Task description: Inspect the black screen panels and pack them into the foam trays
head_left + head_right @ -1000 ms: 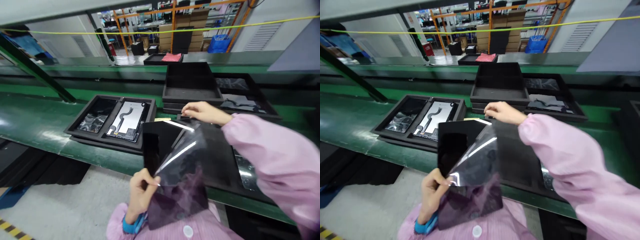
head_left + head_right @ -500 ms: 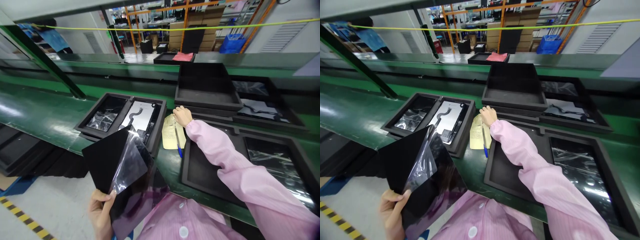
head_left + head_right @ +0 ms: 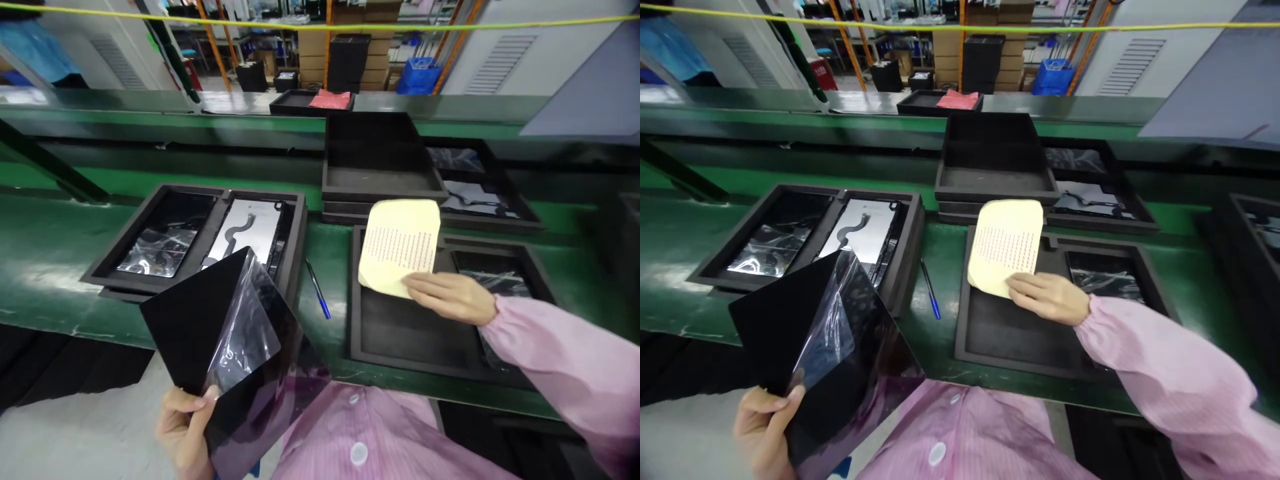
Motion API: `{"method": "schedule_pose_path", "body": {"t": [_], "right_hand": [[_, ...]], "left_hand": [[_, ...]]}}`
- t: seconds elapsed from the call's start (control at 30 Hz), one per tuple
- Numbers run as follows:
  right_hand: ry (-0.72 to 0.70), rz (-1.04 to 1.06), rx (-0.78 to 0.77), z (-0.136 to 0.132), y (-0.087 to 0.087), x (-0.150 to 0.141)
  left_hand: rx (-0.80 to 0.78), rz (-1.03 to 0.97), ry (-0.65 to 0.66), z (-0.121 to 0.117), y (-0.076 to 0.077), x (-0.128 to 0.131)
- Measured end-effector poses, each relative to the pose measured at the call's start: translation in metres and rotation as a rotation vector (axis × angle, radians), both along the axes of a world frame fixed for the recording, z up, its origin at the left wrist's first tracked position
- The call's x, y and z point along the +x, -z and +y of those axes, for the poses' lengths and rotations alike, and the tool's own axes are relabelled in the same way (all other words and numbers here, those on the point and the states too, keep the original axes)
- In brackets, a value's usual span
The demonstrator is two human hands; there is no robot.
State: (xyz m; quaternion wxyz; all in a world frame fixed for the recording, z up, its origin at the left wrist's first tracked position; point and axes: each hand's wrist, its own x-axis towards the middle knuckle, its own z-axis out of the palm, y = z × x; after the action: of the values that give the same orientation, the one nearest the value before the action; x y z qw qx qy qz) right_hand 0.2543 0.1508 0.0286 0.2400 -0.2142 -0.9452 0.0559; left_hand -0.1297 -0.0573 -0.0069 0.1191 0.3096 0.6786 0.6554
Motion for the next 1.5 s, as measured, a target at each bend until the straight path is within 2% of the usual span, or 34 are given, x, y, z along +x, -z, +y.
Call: {"method": "schedule_pose_path", "body": {"t": [0.07,0.17,0.27,0.33,0.43,0.57,0.73,1.0,1.27,1.4,1.5], "right_hand": [[0.014,-0.063,-0.122,-0.017,0.028,0.015],[0.146,-0.050,-0.213,-0.022,0.052,0.020],[0.433,0.059,-0.258,-0.006,0.062,0.012],[0.571,0.125,-0.306,0.007,0.067,0.004],[0.622,0.144,-0.397,0.021,0.074,-0.008],[0.649,0.110,-0.438,0.024,0.079,-0.019],[0.669,0.054,-0.426,0.024,0.080,-0.021],[0.616,0.079,-0.407,0.033,0.078,-0.022],[0.447,0.226,-0.576,0.054,0.069,-0.020],[0.454,0.428,-0.697,0.054,0.051,-0.017],[0.501,0.642,-0.717,0.039,0.020,-0.019]], "left_hand": [[0.018,-0.009,0.021,0.006,-0.007,0.002],[0.005,-0.026,0.054,0.015,-0.015,0.008],[0.000,-0.057,0.107,0.019,-0.019,0.015],[0.012,-0.044,0.143,0.019,-0.020,0.019],[0.036,0.030,0.153,0.018,-0.019,0.023],[-0.001,0.051,0.116,0.014,-0.013,0.024],[-0.065,-0.016,0.104,0.011,-0.008,0.025],[0.029,0.036,0.255,0.023,-0.013,0.041],[0.034,-0.049,0.447,0.025,-0.012,0.062],[0.103,-0.041,0.524,0.029,-0.018,0.071],[0.155,-0.037,0.569,0.033,-0.022,0.076]]}}
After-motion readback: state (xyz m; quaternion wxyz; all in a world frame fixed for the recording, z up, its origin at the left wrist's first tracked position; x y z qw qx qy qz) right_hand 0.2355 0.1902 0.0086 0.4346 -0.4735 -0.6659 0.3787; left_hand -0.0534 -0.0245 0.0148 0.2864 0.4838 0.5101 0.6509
